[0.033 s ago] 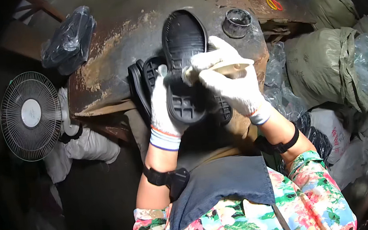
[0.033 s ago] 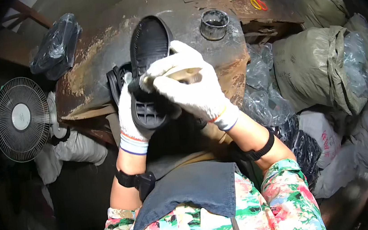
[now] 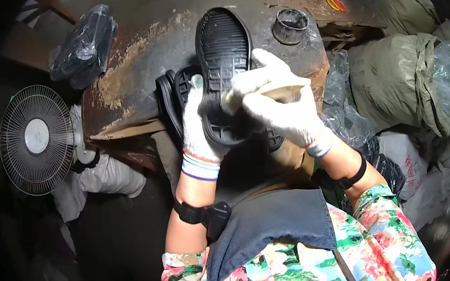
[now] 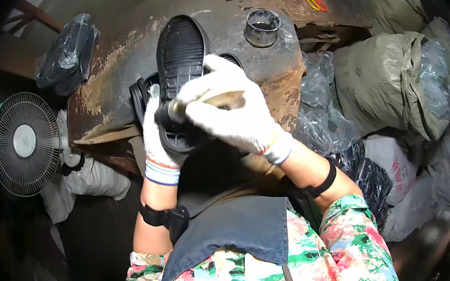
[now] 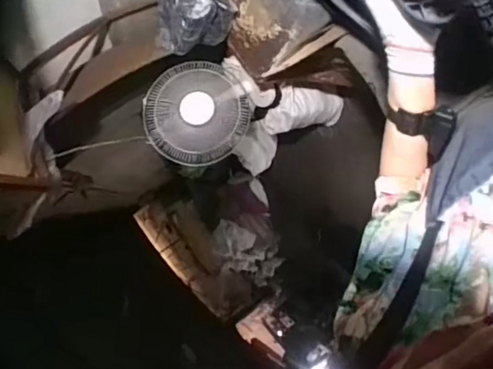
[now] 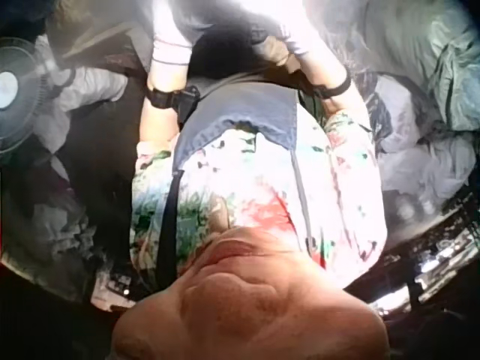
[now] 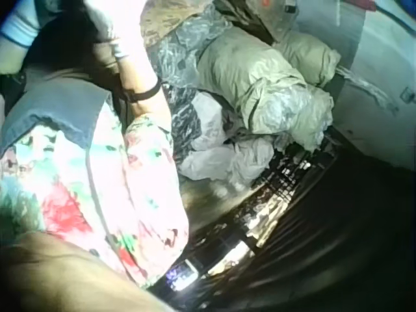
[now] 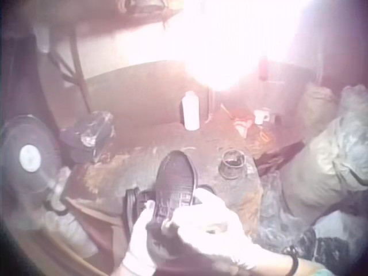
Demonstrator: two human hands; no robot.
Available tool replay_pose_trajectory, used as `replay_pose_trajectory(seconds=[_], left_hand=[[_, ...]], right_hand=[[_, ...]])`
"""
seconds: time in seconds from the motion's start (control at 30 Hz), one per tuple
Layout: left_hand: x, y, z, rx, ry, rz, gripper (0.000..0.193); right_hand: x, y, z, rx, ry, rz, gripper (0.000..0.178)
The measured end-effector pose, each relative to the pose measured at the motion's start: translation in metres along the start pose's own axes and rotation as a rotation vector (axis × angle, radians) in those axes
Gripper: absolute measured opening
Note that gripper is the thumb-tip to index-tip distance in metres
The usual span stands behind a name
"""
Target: Applying adhesive or solvent to the surfaces of shoe soles using a brush.
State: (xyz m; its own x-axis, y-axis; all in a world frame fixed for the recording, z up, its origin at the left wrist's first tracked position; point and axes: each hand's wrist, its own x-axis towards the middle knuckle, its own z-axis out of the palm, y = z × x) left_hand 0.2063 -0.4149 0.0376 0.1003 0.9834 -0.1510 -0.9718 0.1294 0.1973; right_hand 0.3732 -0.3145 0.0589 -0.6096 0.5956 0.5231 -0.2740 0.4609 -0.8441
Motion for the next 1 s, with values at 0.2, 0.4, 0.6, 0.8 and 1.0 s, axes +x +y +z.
replay_pose_trajectory(seconds=[0.2, 0.4, 0.6, 0.8, 1.0], left_hand=[[-0.01, 0.027, 0.015, 0.385, 0.203, 0.156, 0.061], [-0.021, 0.021, 0.011, 0.888, 0.293, 0.305, 0.051], [-0.026, 0.014, 0.024, 1.073, 0.303, 0.317, 0.053], [-0.024, 0.0, 0.045, 0.681, 0.448, 0.069, 0.054], [-0.03, -0.007, 0.028, 0.558, 0.426, 0.01, 0.058]], right_hand=[[-0.036, -0.026, 0.002, 0.415, 0.015, 0.433, 0.022], [-0.022, -0.034, -0.012, 0.175, -0.052, 0.336, 0.018], [0.022, -0.01, -0.039, 0.018, 0.005, 0.302, 0.016], [0.088, 0.032, -0.074, -0.92, 0.056, -0.565, 0.012], [0.055, 0.032, -0.062, -0.849, -0.007, -0.492, 0.019]])
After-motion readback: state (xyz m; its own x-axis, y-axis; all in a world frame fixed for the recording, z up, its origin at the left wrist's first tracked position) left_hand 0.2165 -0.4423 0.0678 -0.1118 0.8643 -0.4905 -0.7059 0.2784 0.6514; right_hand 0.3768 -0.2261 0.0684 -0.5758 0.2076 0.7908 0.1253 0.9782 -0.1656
